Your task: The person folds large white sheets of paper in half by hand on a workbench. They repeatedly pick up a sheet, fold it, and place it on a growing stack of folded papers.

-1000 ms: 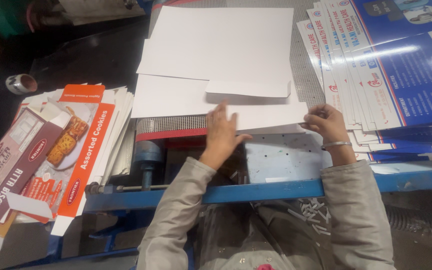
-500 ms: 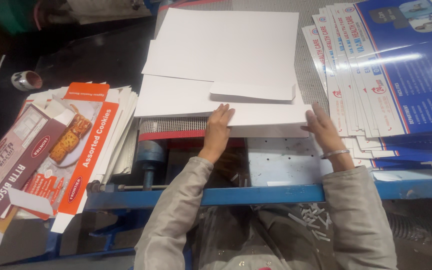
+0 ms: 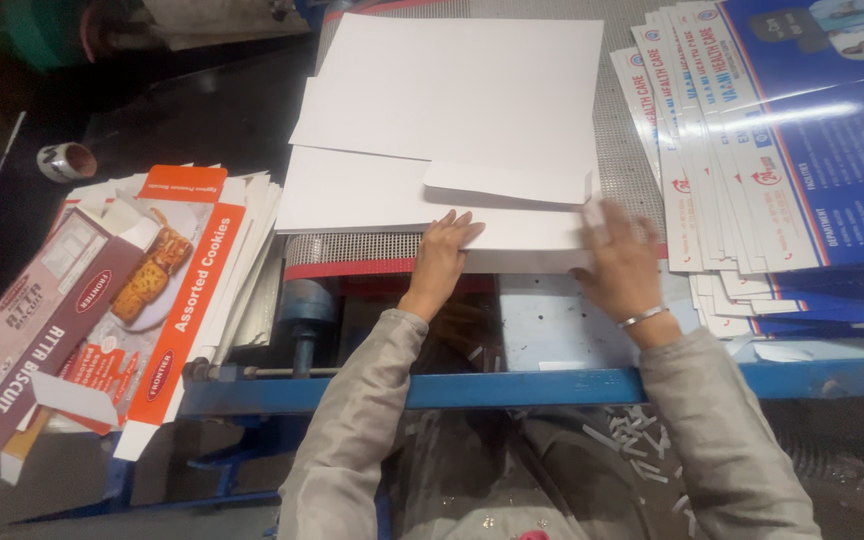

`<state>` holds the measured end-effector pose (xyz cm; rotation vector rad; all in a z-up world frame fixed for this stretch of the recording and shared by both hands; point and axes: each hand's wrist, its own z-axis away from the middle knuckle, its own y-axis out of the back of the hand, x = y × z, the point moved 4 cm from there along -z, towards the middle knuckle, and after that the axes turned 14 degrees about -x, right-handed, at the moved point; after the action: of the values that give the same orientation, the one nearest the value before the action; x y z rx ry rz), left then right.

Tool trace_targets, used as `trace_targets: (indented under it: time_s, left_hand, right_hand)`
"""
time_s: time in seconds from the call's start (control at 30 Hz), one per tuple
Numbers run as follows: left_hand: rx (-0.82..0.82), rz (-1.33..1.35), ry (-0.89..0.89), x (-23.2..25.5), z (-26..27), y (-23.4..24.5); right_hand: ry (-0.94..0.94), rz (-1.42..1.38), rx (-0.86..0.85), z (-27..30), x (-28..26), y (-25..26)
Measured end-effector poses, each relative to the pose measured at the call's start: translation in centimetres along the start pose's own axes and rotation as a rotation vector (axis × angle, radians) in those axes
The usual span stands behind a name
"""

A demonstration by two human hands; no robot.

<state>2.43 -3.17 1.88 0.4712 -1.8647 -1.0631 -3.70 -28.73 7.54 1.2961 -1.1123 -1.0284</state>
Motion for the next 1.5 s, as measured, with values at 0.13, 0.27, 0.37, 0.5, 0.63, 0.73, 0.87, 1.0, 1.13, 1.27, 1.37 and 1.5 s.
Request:
trace_targets:
  time_s: [0.13, 0.27, 0.37, 0.5, 0.63, 0.73, 0.87, 1.0, 1.13, 1.27, 1.37, 1.5]
  left_hand:
    - [-0.027, -0.02, 0.016, 0.6, 0.0, 0.2]
    - [-0.015, -0.101, -0.004, 0.8, 0.3, 0.4]
    - [0.032, -0.171, -0.051, 1.5, 0.4, 1.2]
    - [-0.11, -0.32, 0.009, 3.3, 0.4, 2.6]
    - [-0.296, -0.243, 0.101, 3.2, -1.2, 4.3]
    - [-0.193, -0.052, -0.074, 2.7, -2.9, 5.5]
    - [-0.471, -0.124, 0.103, -0.2, -6.5, 4.4]
    - [-0.517, -0.067, 0.094, -1.7, -8.3, 3.5]
    - [-0.633, -0.123, 0.27, -1.6, -9.3, 3.3]
    - [-0.271, -0.375, 0.042, 1.3, -9.9, 2.8]
    - [0.037, -0.24, 0.045, 3.0, -10.7, 0.3]
    - [0.183, -0.162, 0.055, 2.9, -11.3, -1.1]
  right_hand:
    - [0.269, 0.065, -0.011, -0.7, -4.1, 1.3]
    - [0.347, 0.065, 0.12, -2.2, -5.2, 0.6]
    - [0.303, -0.015, 0.025, -3.4, -4.9, -0.6]
    - [0.344, -0.073, -0.063, -4.6, -4.6, 0.0]
    - [0.319, -0.052, -0.256, -6.1, -3.9, 1.0]
    - [0.301, -0.101, -0.347, -7.8, -3.1, 1.4]
    - [0.321, -0.233, -0.41, -10.4, -2.1, 0.9]
    - [0.258, -0.203, -0.475, -13.0, -2.0, -0.5]
    - [0.234, -0.215, -0.321, -13.4, -2.7, -2.2]
    - [0.327, -0.186, -0.154, -13.5, -2.9, -2.7]
    - [0.339, -0.144, -0.02, -14.0, -2.6, -2.7]
    - [0.301, -0.227, 0.05, -13.7, -1.7, -2.8]
